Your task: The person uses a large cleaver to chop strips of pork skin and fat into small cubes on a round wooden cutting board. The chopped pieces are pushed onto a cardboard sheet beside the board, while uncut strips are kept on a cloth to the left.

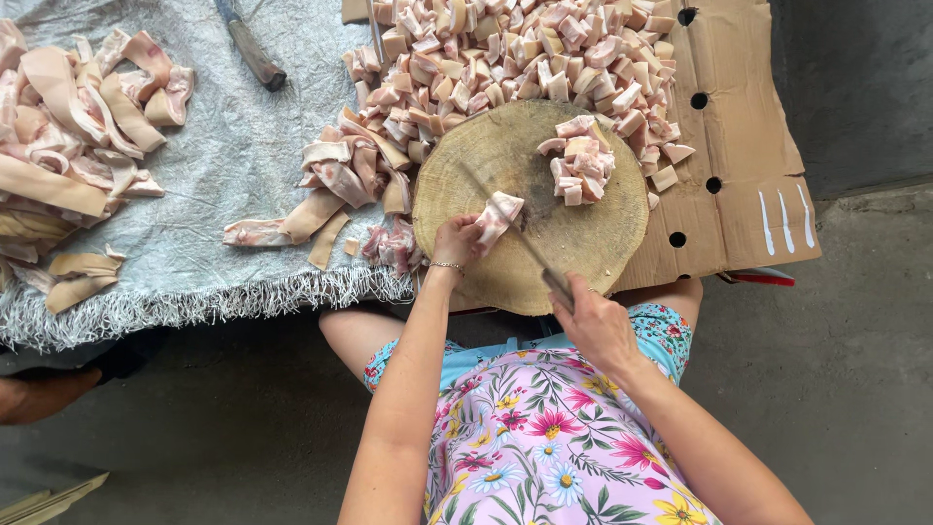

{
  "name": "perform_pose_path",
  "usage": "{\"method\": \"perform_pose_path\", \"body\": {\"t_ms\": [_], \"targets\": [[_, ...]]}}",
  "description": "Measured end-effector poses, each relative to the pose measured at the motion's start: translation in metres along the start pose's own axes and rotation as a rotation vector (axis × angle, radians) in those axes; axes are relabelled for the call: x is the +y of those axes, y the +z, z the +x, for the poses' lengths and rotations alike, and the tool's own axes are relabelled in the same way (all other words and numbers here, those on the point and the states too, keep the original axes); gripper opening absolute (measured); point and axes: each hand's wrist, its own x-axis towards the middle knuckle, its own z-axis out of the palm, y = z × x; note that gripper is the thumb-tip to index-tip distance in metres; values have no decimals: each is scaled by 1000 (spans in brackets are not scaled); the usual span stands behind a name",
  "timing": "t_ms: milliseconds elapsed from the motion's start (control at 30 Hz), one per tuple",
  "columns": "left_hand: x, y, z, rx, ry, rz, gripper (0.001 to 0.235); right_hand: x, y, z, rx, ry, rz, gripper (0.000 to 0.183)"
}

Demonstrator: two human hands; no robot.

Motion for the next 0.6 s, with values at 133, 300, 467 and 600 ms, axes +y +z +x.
{"method": "perform_pose_path", "body": {"t_ms": [133, 300, 467, 600], "targets": [[-7, -9, 12, 19, 6, 46, 15, -11, 5, 2, -52, -70, -164, 45], [10, -4, 0, -119, 14, -168, 17, -14, 9, 4, -25, -41, -138, 39], [59, 28, -24, -56, 123, 374, 20, -13, -4, 8, 10, 34, -24, 40], [71, 31, -28, 201, 379, 859, 36, -8, -8, 17, 31, 79, 100, 43]]}}
